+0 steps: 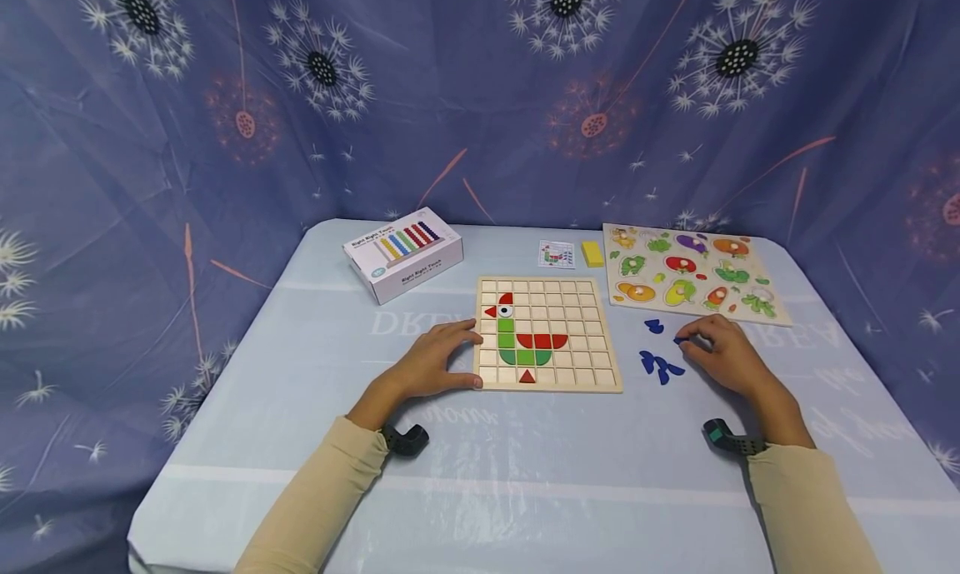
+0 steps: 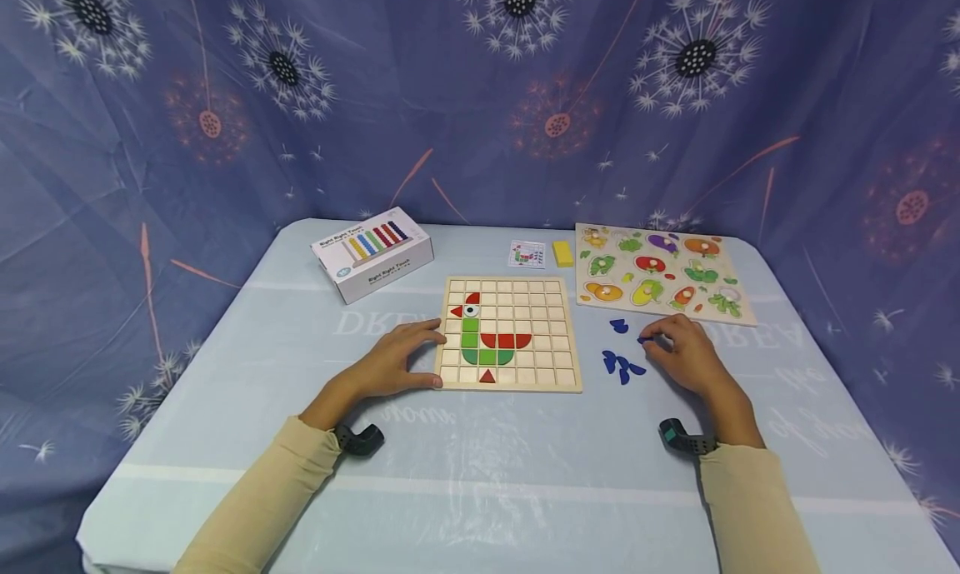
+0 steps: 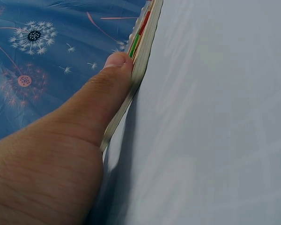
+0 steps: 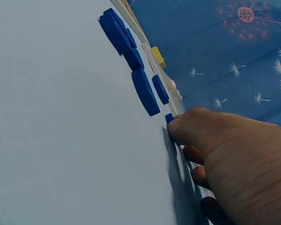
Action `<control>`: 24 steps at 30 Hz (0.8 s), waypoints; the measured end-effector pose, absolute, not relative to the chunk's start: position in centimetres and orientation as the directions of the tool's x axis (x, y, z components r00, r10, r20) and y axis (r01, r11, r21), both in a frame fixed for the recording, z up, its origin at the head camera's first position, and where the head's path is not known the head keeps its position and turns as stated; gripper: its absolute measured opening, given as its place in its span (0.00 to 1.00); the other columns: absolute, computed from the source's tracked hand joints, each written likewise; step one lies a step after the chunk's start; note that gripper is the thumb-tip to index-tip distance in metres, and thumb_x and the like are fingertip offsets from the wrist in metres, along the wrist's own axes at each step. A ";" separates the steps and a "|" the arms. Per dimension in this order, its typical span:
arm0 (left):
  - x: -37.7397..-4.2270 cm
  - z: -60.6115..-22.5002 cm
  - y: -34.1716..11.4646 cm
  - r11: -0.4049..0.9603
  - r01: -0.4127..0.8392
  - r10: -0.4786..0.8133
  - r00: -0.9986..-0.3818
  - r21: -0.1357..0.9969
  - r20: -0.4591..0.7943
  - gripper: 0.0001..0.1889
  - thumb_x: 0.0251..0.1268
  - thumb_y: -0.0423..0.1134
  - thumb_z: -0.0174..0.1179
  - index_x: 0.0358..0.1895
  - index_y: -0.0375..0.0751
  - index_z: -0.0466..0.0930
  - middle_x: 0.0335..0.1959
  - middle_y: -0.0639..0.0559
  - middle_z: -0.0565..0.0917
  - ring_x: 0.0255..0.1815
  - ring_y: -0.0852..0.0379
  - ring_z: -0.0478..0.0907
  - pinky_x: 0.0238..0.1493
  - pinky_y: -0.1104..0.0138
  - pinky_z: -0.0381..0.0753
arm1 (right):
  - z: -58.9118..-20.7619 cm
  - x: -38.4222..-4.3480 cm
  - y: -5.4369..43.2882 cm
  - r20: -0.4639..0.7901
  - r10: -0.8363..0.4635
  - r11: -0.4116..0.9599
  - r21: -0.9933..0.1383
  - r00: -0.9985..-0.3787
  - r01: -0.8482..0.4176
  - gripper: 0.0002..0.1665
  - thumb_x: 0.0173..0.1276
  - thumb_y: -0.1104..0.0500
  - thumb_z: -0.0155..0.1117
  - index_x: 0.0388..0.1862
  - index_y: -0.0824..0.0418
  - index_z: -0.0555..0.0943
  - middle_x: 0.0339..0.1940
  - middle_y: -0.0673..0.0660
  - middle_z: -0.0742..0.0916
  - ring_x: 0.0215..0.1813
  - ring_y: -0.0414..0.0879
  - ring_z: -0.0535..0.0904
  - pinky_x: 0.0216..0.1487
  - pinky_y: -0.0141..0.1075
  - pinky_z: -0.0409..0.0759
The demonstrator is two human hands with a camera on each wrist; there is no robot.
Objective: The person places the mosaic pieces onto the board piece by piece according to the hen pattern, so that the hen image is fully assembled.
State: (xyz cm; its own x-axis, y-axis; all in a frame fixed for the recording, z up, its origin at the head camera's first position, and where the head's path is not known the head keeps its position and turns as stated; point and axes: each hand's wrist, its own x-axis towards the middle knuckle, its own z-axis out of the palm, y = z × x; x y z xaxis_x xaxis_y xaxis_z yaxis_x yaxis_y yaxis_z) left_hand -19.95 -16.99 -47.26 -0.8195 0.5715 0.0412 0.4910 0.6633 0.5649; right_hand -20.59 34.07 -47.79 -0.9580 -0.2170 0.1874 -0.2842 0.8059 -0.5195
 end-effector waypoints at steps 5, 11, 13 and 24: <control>-20.0 -47.5 -17.0 0.667 0.489 0.568 -0.822 0.562 0.041 0.37 0.57 0.60 0.72 0.68 0.52 0.72 0.79 0.50 0.60 0.78 0.46 0.54 0.74 0.45 0.53 | -47.5 -20.6 33.9 0.165 -0.234 0.812 -0.509 -0.958 -0.286 0.13 0.69 0.68 0.67 0.52 0.62 0.84 0.49 0.63 0.82 0.50 0.58 0.74 0.53 0.53 0.73; -20.0 -47.5 -17.1 0.666 0.493 0.569 -0.821 0.559 0.045 0.37 0.57 0.61 0.72 0.68 0.52 0.72 0.79 0.50 0.60 0.78 0.46 0.54 0.74 0.45 0.53 | -47.8 -20.7 34.0 0.133 -0.181 0.820 -0.527 -0.974 -0.224 0.14 0.69 0.66 0.67 0.52 0.66 0.81 0.49 0.65 0.81 0.51 0.61 0.76 0.56 0.61 0.74; -20.0 -47.4 -17.1 0.666 0.493 0.570 -0.820 0.560 0.045 0.37 0.57 0.61 0.72 0.68 0.52 0.72 0.79 0.50 0.60 0.78 0.46 0.54 0.74 0.45 0.53 | -47.8 -20.8 34.1 0.142 -0.186 0.818 -0.526 -0.972 -0.233 0.11 0.69 0.67 0.67 0.49 0.65 0.82 0.47 0.63 0.81 0.50 0.60 0.76 0.54 0.60 0.73; -20.0 -47.3 -17.0 0.673 0.486 0.569 -0.822 0.558 0.030 0.38 0.57 0.62 0.72 0.68 0.51 0.72 0.80 0.50 0.60 0.78 0.46 0.55 0.74 0.45 0.53 | -47.5 -20.7 34.1 0.193 -0.270 0.803 -0.496 -0.943 -0.331 0.11 0.67 0.68 0.69 0.47 0.59 0.85 0.44 0.57 0.83 0.43 0.50 0.74 0.44 0.32 0.71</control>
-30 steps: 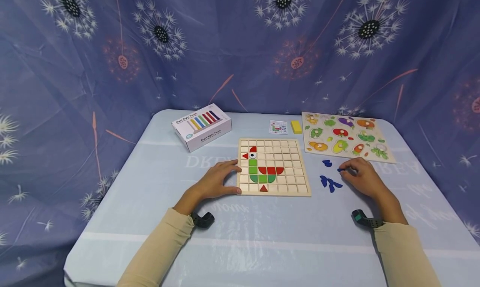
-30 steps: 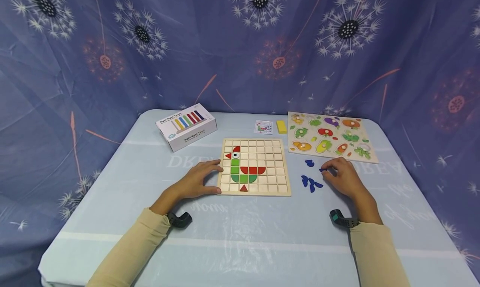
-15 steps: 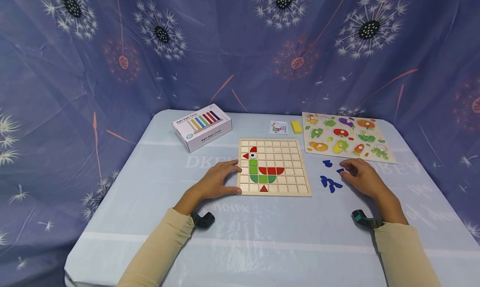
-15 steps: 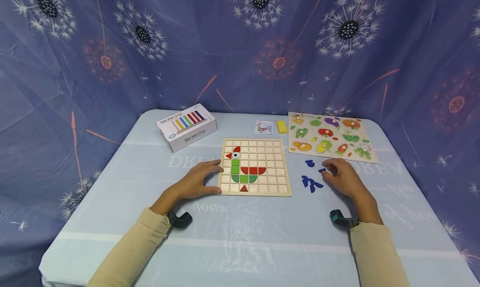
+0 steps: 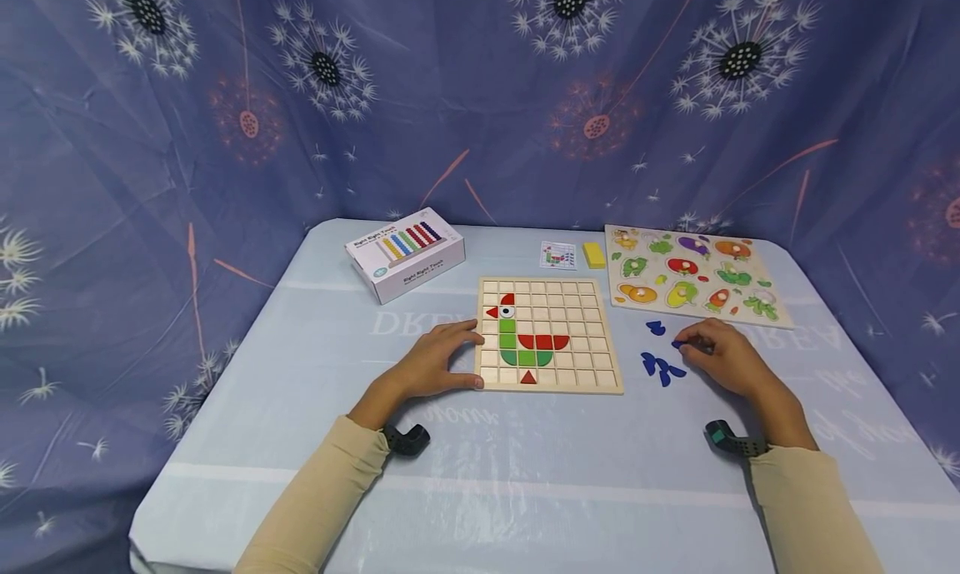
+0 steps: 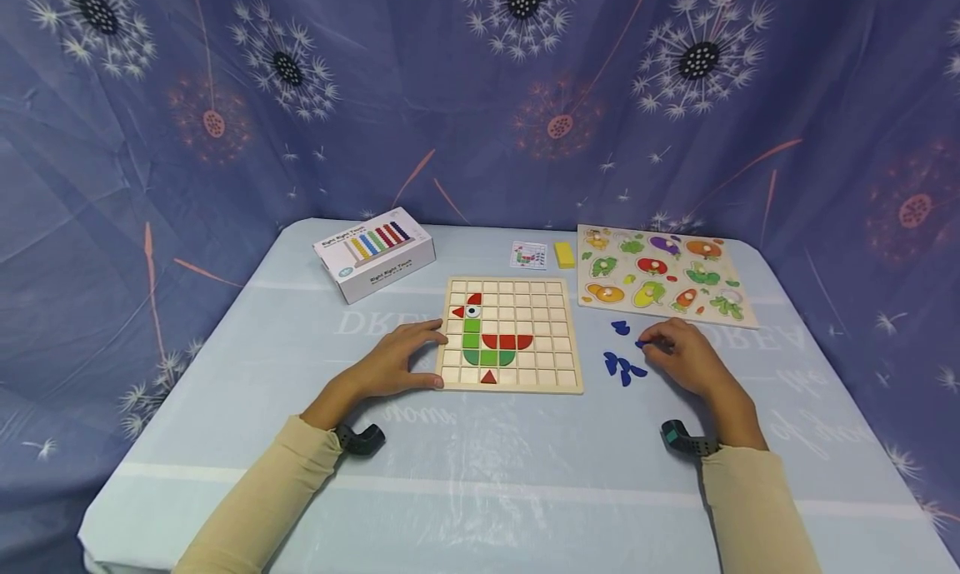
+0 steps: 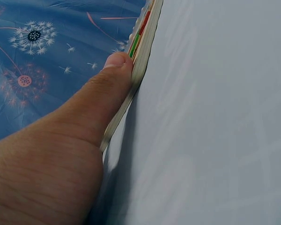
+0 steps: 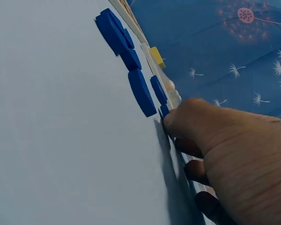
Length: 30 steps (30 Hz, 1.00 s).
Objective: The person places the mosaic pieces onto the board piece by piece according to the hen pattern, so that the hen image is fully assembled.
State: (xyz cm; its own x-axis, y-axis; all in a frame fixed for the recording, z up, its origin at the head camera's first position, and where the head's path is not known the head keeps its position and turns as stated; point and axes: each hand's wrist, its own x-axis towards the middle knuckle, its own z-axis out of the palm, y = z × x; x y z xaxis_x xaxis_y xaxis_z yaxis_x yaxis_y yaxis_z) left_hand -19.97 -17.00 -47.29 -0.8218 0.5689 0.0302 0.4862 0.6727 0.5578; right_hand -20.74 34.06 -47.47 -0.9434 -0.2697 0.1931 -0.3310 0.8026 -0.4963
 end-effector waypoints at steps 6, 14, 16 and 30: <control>-19.9 -47.1 -17.2 0.676 0.478 0.561 -0.828 0.561 0.029 0.37 0.57 0.61 0.72 0.68 0.51 0.72 0.79 0.50 0.60 0.78 0.46 0.55 0.74 0.45 0.53 | -47.2 -21.6 32.4 0.217 -0.321 0.768 -0.509 -0.922 -0.388 0.11 0.66 0.67 0.70 0.46 0.57 0.85 0.44 0.53 0.84 0.42 0.47 0.74 0.44 0.28 0.71; -19.9 -47.7 -17.3 0.662 0.501 0.570 -0.819 0.557 0.059 0.37 0.58 0.61 0.71 0.68 0.51 0.72 0.79 0.49 0.61 0.77 0.44 0.56 0.73 0.44 0.55 | -46.0 -23.6 27.5 0.252 -0.461 0.644 -0.565 -0.851 -0.516 0.10 0.66 0.68 0.71 0.44 0.58 0.86 0.40 0.49 0.83 0.39 0.44 0.74 0.38 0.31 0.74; -19.9 -47.7 -17.3 0.662 0.504 0.570 -0.819 0.555 0.063 0.37 0.58 0.61 0.72 0.68 0.51 0.72 0.79 0.49 0.61 0.77 0.45 0.56 0.73 0.44 0.55 | -45.6 -24.2 26.0 0.259 -0.503 0.611 -0.568 -0.825 -0.551 0.11 0.66 0.68 0.71 0.44 0.57 0.85 0.40 0.49 0.83 0.39 0.45 0.75 0.38 0.34 0.75; -20.0 -47.3 -17.1 0.669 0.489 0.571 -0.821 0.559 0.035 0.37 0.58 0.63 0.71 0.68 0.52 0.72 0.79 0.51 0.60 0.78 0.47 0.55 0.74 0.46 0.54 | -45.7 -27.1 18.7 0.089 -0.633 0.545 -0.655 -0.769 -0.524 0.09 0.69 0.66 0.68 0.46 0.58 0.86 0.43 0.50 0.83 0.43 0.47 0.75 0.45 0.41 0.75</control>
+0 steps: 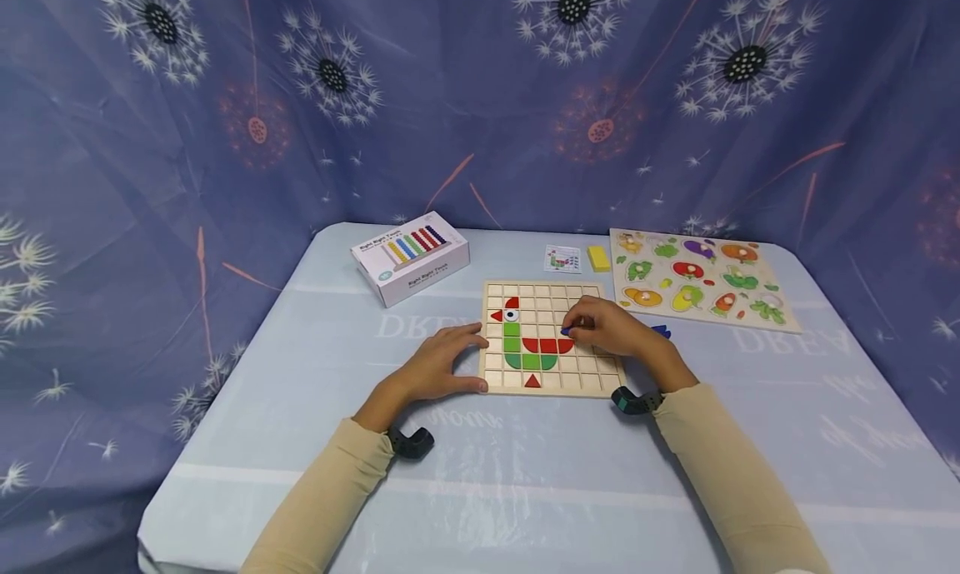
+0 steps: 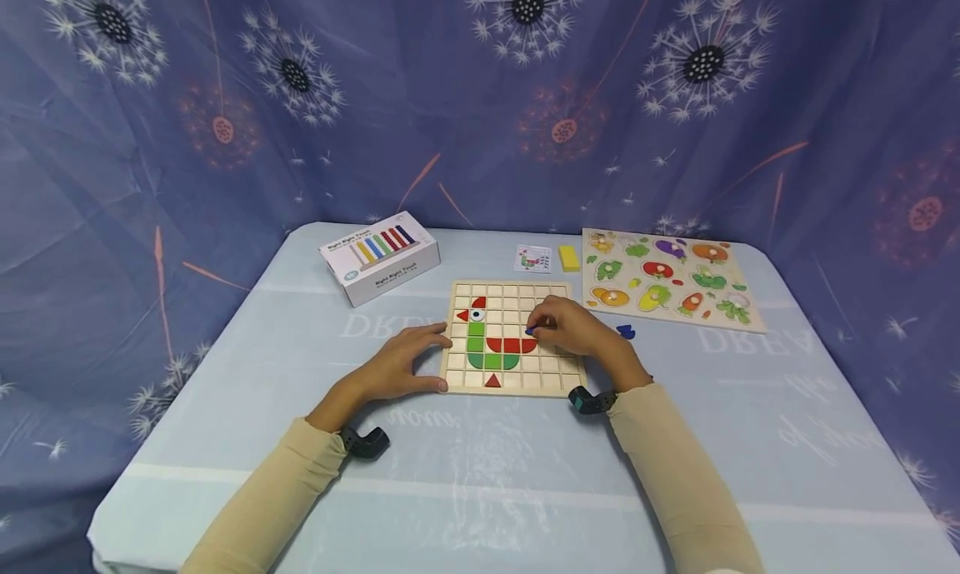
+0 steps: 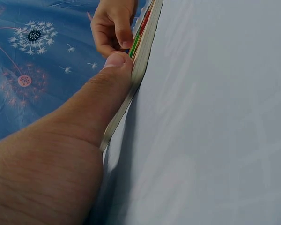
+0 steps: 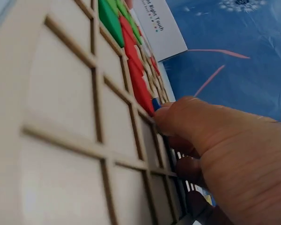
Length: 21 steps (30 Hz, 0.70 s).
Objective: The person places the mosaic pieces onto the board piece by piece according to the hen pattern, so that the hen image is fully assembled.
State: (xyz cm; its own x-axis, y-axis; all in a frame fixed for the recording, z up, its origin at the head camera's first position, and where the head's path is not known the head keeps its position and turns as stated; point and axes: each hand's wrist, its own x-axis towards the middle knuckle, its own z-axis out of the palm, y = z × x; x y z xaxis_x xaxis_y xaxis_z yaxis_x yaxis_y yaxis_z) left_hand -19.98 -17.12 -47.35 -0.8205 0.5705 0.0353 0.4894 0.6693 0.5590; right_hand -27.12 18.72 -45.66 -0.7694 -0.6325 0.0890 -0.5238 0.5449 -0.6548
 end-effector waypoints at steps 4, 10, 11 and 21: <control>-20.1 -47.2 -17.1 0.675 0.487 0.565 -0.824 0.555 0.037 0.37 0.57 0.62 0.72 0.68 0.52 0.72 0.79 0.51 0.60 0.78 0.47 0.55 0.74 0.45 0.54 | -45.7 -27.3 18.6 0.056 -0.608 0.551 -0.688 -0.792 -0.471 0.09 0.70 0.66 0.67 0.46 0.57 0.87 0.45 0.52 0.83 0.44 0.48 0.74 0.47 0.43 0.74; -20.2 -46.9 -17.1 0.671 0.487 0.571 -0.821 0.559 0.030 0.37 0.57 0.61 0.72 0.68 0.51 0.72 0.79 0.50 0.60 0.78 0.46 0.55 0.74 0.44 0.54 | -46.1 -27.4 18.8 0.001 -0.581 0.540 -0.748 -0.814 -0.387 0.09 0.73 0.65 0.64 0.48 0.57 0.87 0.48 0.55 0.82 0.51 0.50 0.73 0.54 0.45 0.71; -20.2 -46.9 -17.1 0.672 0.488 0.571 -0.820 0.557 0.030 0.37 0.57 0.61 0.72 0.68 0.51 0.72 0.79 0.49 0.60 0.78 0.46 0.55 0.74 0.45 0.54 | -46.1 -27.5 18.7 -0.006 -0.579 0.541 -0.751 -0.815 -0.378 0.09 0.73 0.65 0.64 0.48 0.57 0.87 0.49 0.55 0.82 0.51 0.50 0.73 0.55 0.46 0.71; -20.1 -47.5 -17.0 0.661 0.507 0.579 -0.814 0.554 0.054 0.37 0.58 0.61 0.72 0.68 0.50 0.73 0.79 0.49 0.60 0.78 0.45 0.56 0.74 0.45 0.54 | -46.2 -27.3 18.5 -0.042 -0.578 0.524 -0.784 -0.815 -0.331 0.10 0.71 0.68 0.64 0.47 0.60 0.87 0.47 0.56 0.82 0.50 0.52 0.72 0.54 0.46 0.69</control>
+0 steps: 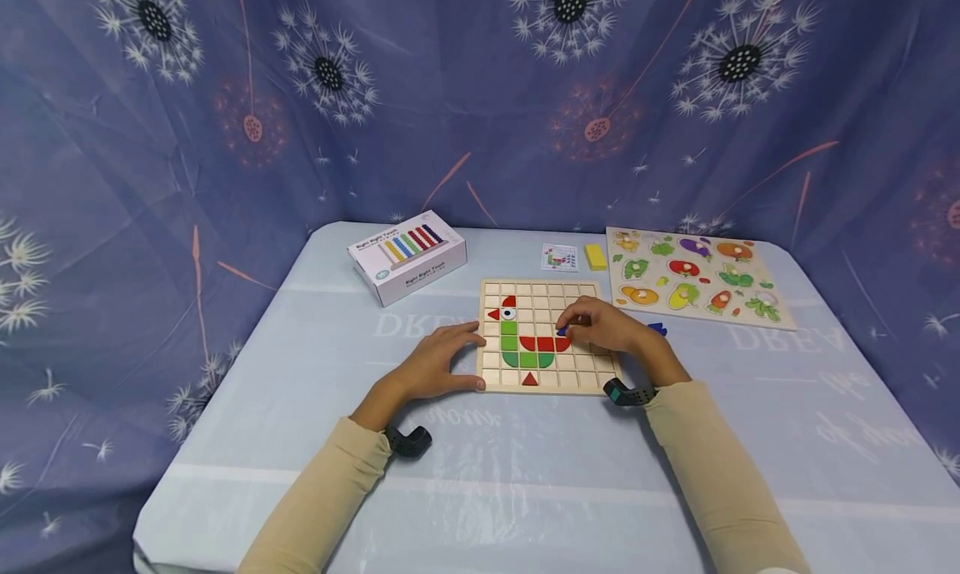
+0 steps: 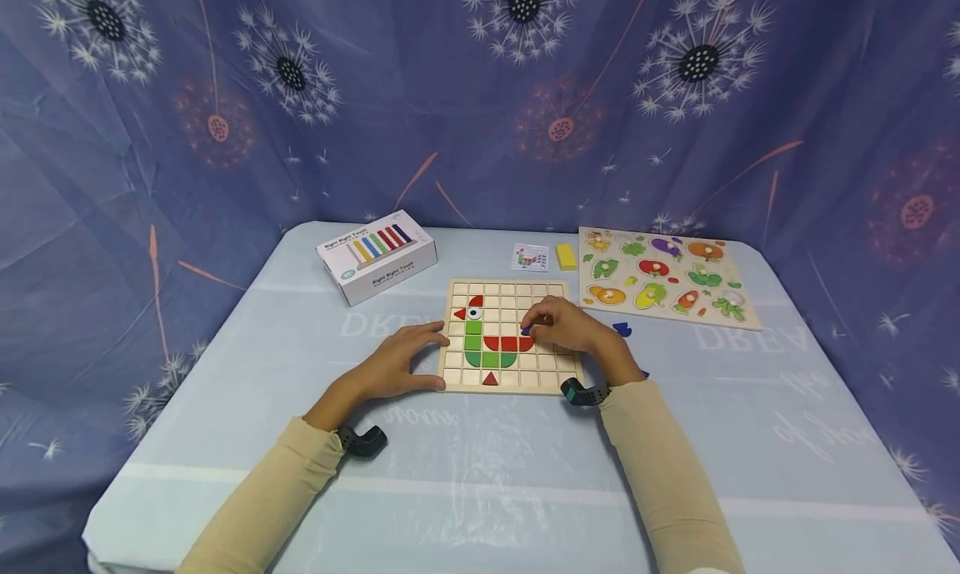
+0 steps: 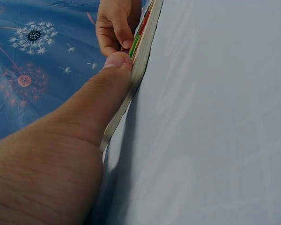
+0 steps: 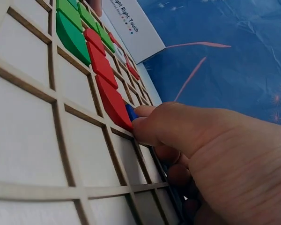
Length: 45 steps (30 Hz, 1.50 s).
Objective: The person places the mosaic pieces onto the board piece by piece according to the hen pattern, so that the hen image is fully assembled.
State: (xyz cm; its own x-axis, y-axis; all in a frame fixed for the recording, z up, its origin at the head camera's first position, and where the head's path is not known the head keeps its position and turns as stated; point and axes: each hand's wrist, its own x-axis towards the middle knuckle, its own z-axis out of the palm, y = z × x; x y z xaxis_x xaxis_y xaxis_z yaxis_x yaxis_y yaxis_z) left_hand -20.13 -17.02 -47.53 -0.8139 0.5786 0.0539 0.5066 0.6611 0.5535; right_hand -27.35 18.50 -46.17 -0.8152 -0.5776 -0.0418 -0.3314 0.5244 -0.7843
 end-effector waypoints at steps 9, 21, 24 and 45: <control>-20.1 -47.5 -17.0 0.662 0.504 0.579 -0.814 0.555 0.048 0.37 0.57 0.61 0.72 0.68 0.50 0.73 0.79 0.49 0.60 0.78 0.46 0.55 0.74 0.46 0.54 | -46.4 -27.0 18.5 -0.025 -0.554 0.507 -0.802 -0.832 -0.314 0.10 0.71 0.67 0.64 0.47 0.60 0.88 0.48 0.57 0.82 0.51 0.52 0.72 0.54 0.45 0.69; -20.0 -47.4 -16.9 0.658 0.503 0.579 -0.814 0.560 0.051 0.37 0.58 0.60 0.72 0.68 0.50 0.73 0.79 0.48 0.61 0.78 0.45 0.56 0.74 0.46 0.54 | -46.7 -27.0 18.9 0.000 -0.562 0.480 -0.814 -0.827 -0.326 0.12 0.73 0.66 0.63 0.51 0.60 0.86 0.49 0.58 0.81 0.48 0.52 0.72 0.51 0.43 0.71; -20.0 -47.4 -16.9 0.657 0.503 0.581 -0.812 0.561 0.047 0.37 0.58 0.60 0.72 0.68 0.50 0.73 0.79 0.47 0.61 0.78 0.45 0.55 0.74 0.46 0.54 | -46.7 -26.8 19.2 -0.004 -0.554 0.476 -0.822 -0.832 -0.313 0.12 0.75 0.65 0.62 0.54 0.60 0.85 0.51 0.58 0.83 0.49 0.51 0.74 0.50 0.39 0.74; -20.1 -47.5 -16.9 0.672 0.493 0.573 -0.819 0.553 0.034 0.37 0.57 0.61 0.72 0.68 0.51 0.73 0.79 0.49 0.60 0.78 0.45 0.55 0.74 0.45 0.55 | -44.5 -23.8 30.2 0.135 -0.323 0.704 -0.628 -0.937 -0.333 0.12 0.72 0.67 0.65 0.53 0.67 0.82 0.51 0.64 0.83 0.51 0.58 0.76 0.52 0.54 0.75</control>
